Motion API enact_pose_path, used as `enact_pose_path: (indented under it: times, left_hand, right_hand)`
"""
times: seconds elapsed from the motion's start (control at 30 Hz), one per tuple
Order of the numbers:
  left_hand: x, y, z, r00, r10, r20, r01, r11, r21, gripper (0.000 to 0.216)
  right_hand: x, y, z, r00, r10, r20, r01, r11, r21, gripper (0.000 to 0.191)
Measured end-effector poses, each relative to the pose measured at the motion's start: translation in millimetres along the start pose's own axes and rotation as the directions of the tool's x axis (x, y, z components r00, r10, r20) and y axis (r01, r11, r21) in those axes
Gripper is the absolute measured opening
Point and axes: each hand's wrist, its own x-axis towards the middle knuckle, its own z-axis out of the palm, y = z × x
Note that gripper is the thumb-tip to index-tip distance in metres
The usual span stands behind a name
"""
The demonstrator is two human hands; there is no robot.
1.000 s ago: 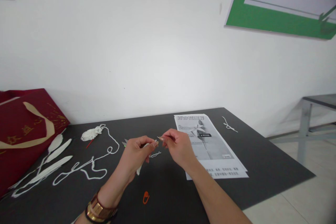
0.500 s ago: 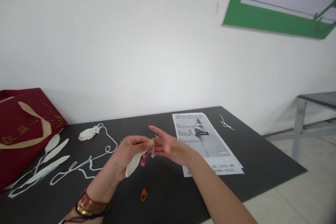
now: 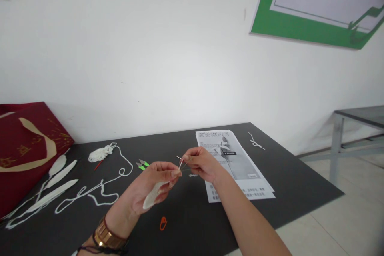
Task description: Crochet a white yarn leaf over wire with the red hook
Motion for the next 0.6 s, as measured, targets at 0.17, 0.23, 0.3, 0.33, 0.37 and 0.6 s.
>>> enact_pose_path:
  times: [0.17,0.23,0.3,0.33,0.37,0.6]
  left_hand:
    - [5,-10,4,0.999,0.010,-0.033,-0.010,1.000,0.002,0.019]
    - [6,-12,4,0.999,0.007,-0.048,-0.006,1.000,0.003,0.020]
    - [7,-13,5,0.998,-0.001,-0.056,0.001,1.000,0.001,0.021]
    - [8,-14,5,0.998,-0.004,-0.059,0.004,1.000,-0.003,0.022]
    - [8,-14,5,0.998,-0.008,-0.059,0.008,1.000,-0.006,0.023]
    - [7,-18,8,0.997,-0.021,-0.070,0.019,0.999,-0.030,0.018]
  right_hand:
    - [4,5,16,0.990,-0.047,-0.132,0.038,0.997,-0.068,0.032]
    - [5,8,22,0.981,-0.086,-0.175,0.068,0.992,-0.108,0.031]
    - [6,11,26,0.973,-0.123,-0.197,0.094,0.984,-0.150,0.030]
    - [6,13,28,0.970,-0.138,-0.200,0.104,0.980,-0.170,0.029]
    - [7,15,29,0.968,-0.151,-0.199,0.113,0.975,-0.189,0.029]
    - [10,19,28,0.937,-0.272,-0.219,0.187,0.920,-0.344,0.023]
